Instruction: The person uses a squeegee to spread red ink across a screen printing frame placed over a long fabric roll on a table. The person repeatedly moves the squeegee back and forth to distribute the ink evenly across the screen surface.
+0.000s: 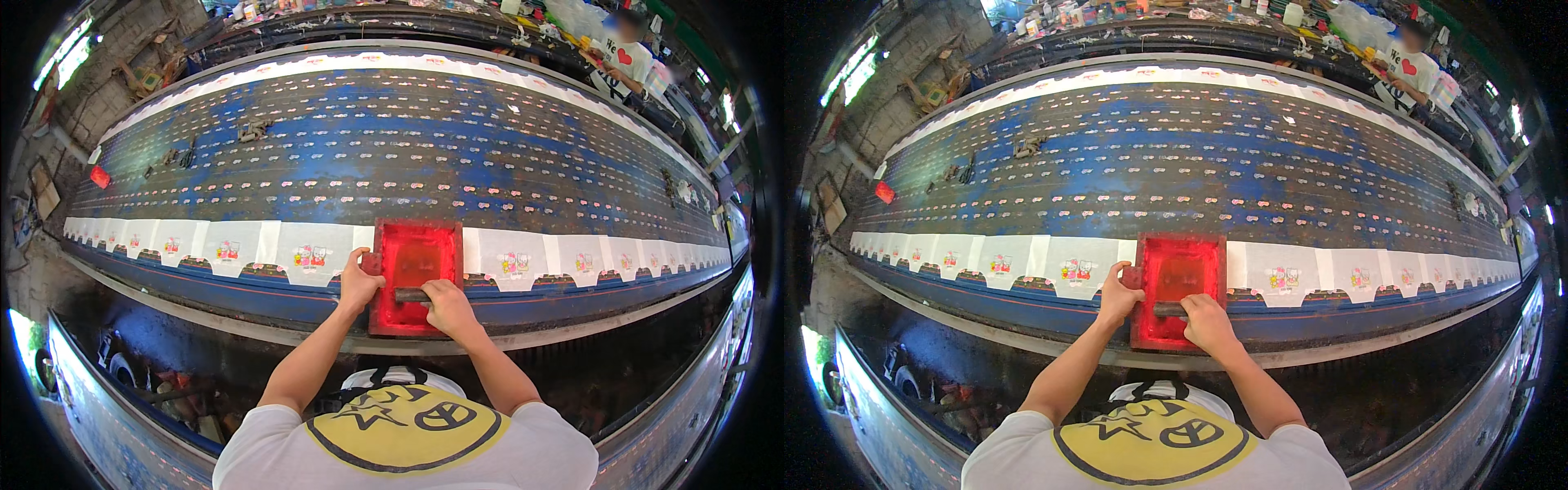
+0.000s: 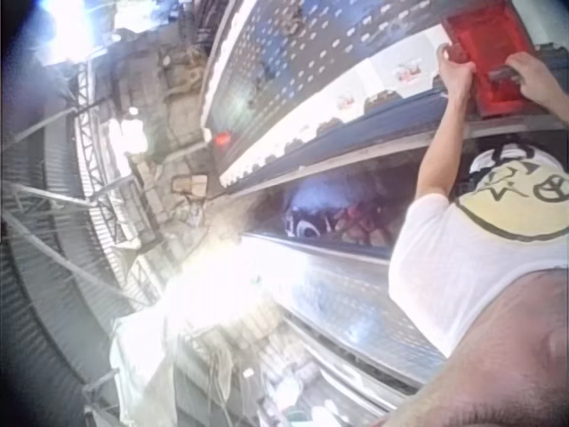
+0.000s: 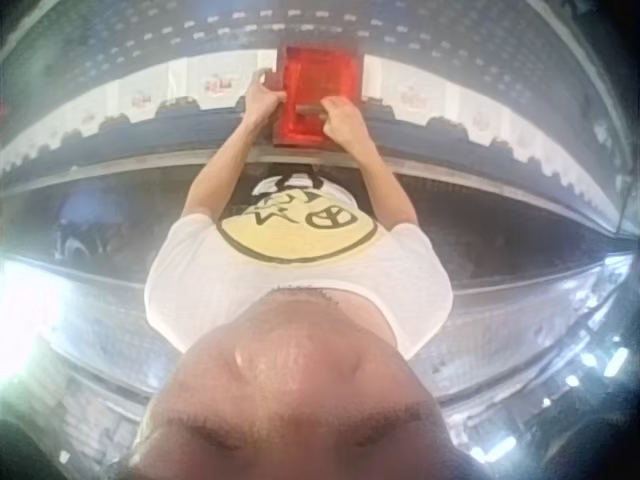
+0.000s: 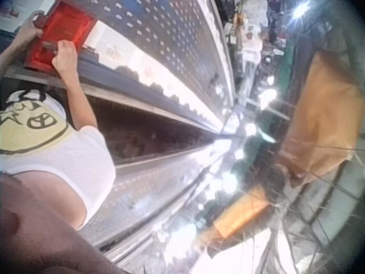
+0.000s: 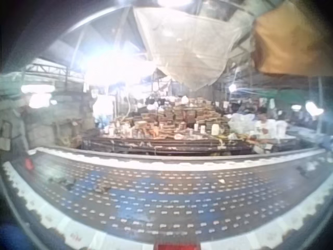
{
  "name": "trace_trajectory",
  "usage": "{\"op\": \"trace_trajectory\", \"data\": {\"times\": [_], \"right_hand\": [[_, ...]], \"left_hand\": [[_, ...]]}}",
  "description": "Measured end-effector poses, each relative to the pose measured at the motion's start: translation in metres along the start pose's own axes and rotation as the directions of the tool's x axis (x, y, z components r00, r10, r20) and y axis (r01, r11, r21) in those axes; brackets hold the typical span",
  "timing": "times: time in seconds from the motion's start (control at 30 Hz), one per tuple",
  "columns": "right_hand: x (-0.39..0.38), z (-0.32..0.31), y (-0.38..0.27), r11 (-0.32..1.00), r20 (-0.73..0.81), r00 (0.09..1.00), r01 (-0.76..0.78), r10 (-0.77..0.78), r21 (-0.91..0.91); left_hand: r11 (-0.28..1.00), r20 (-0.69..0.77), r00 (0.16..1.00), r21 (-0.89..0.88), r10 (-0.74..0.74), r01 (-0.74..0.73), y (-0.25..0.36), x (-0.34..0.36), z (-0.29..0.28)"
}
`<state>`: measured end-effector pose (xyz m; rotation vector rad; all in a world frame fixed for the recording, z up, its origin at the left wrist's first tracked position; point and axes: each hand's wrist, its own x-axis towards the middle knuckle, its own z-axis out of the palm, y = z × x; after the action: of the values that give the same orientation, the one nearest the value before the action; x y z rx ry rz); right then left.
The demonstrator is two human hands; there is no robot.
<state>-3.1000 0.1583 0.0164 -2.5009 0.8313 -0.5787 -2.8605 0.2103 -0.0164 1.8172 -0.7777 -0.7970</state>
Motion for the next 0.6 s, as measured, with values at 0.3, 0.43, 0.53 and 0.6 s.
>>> {"op": "trace_trajectory", "data": {"times": [0.3,0.43,0.53,0.6], "right_hand": [[-0.003,-0.006,0.001,1.000,0.019,1.000,-0.020,0.020,-0.001],[-0.006,-0.004,0.002,1.000,-0.001,1.000,0.004,-0.004,-0.016],[-0.006,-0.008,0.005,1.000,0.070,0.997,-0.017,0.016,0.014],[0.004,-0.021,0.006,0.993,0.207,0.976,-0.086,0.067,0.086]], "left_hand": [[0.995,-0.011,1.000,0.100,0.004,-0.003,0.006,0.002,0.004],[0.992,-0.015,1.000,0.125,0.011,-0.009,0.005,0.003,0.006],[0.993,0.006,1.000,0.116,-0.026,0.025,0.012,0.002,0.004],[0.989,0.010,0.999,0.145,-0.042,0.040,0.013,0.001,0.003]]}}
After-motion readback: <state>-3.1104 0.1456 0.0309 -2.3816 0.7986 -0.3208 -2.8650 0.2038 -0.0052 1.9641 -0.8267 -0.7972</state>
